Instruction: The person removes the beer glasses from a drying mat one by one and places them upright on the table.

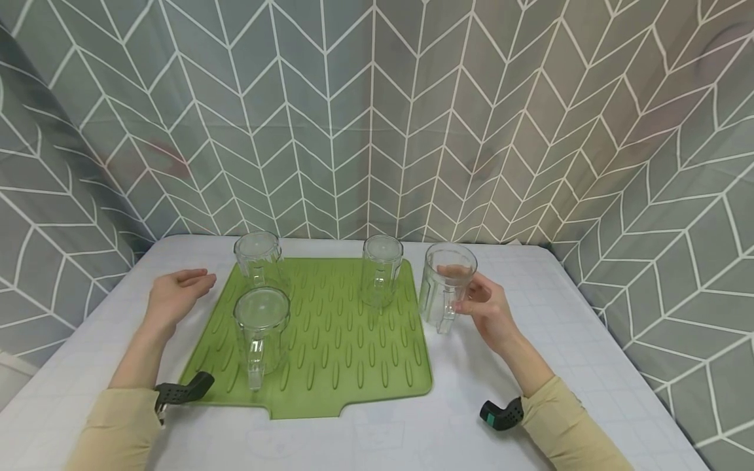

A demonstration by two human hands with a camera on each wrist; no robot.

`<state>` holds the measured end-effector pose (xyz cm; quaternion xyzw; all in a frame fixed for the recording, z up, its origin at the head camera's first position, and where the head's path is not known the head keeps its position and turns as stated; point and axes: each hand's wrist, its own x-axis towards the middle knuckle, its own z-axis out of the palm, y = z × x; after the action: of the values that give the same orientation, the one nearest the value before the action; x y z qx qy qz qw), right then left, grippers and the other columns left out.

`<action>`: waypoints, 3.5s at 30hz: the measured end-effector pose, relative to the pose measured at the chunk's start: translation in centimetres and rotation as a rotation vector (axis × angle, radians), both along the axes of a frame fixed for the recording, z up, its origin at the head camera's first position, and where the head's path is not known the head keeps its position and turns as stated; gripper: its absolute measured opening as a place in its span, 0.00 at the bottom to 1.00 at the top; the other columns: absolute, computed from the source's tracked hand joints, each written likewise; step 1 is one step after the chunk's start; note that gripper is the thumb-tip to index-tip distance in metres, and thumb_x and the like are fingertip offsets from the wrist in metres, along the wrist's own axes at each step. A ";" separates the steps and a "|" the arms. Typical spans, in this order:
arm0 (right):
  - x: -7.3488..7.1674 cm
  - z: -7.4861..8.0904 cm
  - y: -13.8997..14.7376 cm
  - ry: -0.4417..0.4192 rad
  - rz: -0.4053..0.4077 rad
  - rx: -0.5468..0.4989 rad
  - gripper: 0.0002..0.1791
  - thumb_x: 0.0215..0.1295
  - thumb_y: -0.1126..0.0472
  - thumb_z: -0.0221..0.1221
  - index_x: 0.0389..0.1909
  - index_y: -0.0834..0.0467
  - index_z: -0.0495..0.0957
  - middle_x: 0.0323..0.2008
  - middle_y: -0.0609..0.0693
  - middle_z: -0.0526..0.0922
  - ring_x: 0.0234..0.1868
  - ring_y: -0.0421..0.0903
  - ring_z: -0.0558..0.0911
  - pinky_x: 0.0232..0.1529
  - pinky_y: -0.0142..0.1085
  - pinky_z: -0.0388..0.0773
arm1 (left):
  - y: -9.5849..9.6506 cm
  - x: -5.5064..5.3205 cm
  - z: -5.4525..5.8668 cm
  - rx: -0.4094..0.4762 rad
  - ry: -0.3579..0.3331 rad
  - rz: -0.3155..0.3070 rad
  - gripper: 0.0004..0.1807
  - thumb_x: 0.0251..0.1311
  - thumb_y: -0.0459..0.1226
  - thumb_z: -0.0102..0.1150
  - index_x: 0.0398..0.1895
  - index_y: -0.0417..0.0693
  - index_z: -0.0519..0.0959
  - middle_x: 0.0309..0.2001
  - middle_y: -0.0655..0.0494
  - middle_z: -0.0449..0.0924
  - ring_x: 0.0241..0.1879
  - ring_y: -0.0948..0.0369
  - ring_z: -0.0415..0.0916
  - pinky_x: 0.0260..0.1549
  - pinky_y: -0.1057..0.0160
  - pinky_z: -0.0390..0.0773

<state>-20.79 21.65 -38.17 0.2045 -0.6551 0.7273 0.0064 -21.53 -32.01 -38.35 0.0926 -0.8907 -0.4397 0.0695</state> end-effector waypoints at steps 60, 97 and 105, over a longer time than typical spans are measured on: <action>-3.0 -3.5 7.2 -0.036 -0.271 -0.228 0.28 0.54 0.86 0.49 0.48 0.59 0.84 0.46 0.43 0.87 0.53 0.41 0.80 0.58 0.29 0.72 | -0.6 -0.9 -4.2 0.042 0.020 -0.011 0.29 0.68 0.41 0.61 0.67 0.33 0.70 0.60 0.37 0.76 0.35 0.92 0.64 0.68 0.39 0.64; -2.9 -4.4 8.8 -0.099 -0.263 -0.220 0.31 0.59 0.83 0.47 0.50 0.50 0.83 0.52 0.40 0.81 0.56 0.37 0.76 0.55 0.23 0.75 | -0.4 -0.8 -4.2 0.027 0.016 0.005 0.28 0.69 0.42 0.59 0.67 0.34 0.70 0.60 0.39 0.76 0.66 0.46 0.71 0.68 0.43 0.66; -2.9 -4.6 9.2 -0.073 -0.225 -0.193 0.33 0.59 0.84 0.45 0.53 0.50 0.82 0.55 0.38 0.79 0.59 0.36 0.74 0.55 0.22 0.75 | -0.4 -0.8 -4.2 0.048 0.011 0.002 0.29 0.70 0.42 0.58 0.67 0.33 0.70 0.61 0.37 0.75 0.68 0.40 0.65 0.70 0.41 0.62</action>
<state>-23.70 30.89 -42.76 0.1015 -0.6006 0.7886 0.0837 -22.36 -32.38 -42.55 0.0926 -0.8795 -0.4612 0.0727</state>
